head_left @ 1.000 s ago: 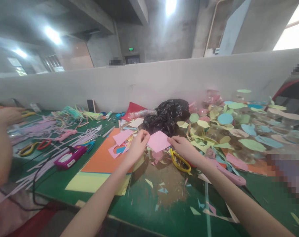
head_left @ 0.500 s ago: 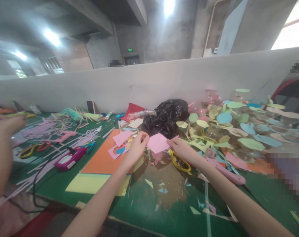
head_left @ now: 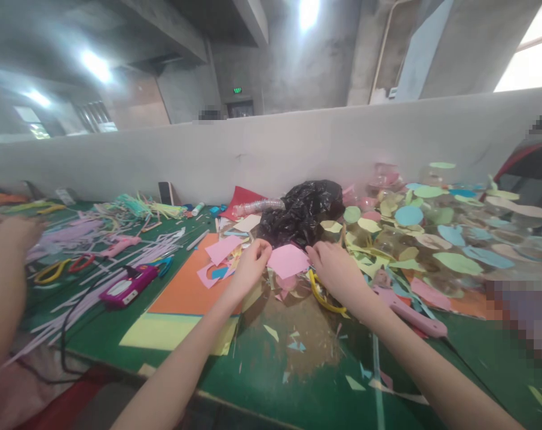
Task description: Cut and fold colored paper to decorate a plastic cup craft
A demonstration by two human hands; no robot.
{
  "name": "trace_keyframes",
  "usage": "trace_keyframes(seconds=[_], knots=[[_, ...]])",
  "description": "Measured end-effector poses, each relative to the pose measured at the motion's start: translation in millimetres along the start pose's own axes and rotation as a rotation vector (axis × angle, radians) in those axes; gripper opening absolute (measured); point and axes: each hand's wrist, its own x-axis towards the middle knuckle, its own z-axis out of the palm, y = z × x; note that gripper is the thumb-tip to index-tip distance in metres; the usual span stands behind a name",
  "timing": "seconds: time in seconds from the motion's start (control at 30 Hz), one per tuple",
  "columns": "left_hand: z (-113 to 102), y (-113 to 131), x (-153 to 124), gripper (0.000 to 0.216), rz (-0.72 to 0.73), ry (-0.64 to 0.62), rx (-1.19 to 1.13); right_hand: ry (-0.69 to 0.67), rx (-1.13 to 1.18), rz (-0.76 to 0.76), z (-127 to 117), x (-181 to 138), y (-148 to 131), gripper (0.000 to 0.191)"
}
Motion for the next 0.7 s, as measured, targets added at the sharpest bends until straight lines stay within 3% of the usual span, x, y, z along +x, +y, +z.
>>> trace_keyframes(seconds=[0.13,0.23,0.4,0.53,0.7], knots=[[1.1,1.6,-0.9,0.017,0.034,0.009,-0.008,0.237,-0.301,-0.398,7.3,-2.5,-17.8,0.047],[1.6,-0.3,0.1,0.02,0.031,0.021,0.011,0.152,-0.356,-0.558,27.3,-5.0,-21.1,0.057],[-0.3,-2.5,0.3,0.022,-0.02,0.098,0.111,0.045,-0.372,-0.49,43.4,-10.5,-15.0,0.068],[-3.6,2.1,-2.3,0.026,-0.018,0.151,0.097,0.073,-0.353,-0.462,26.0,-12.3,-19.8,0.07],[-8.9,7.8,-3.1,0.029,0.105,0.286,0.168,0.181,-0.234,-0.381,-5.7,-10.7,-23.1,0.062]])
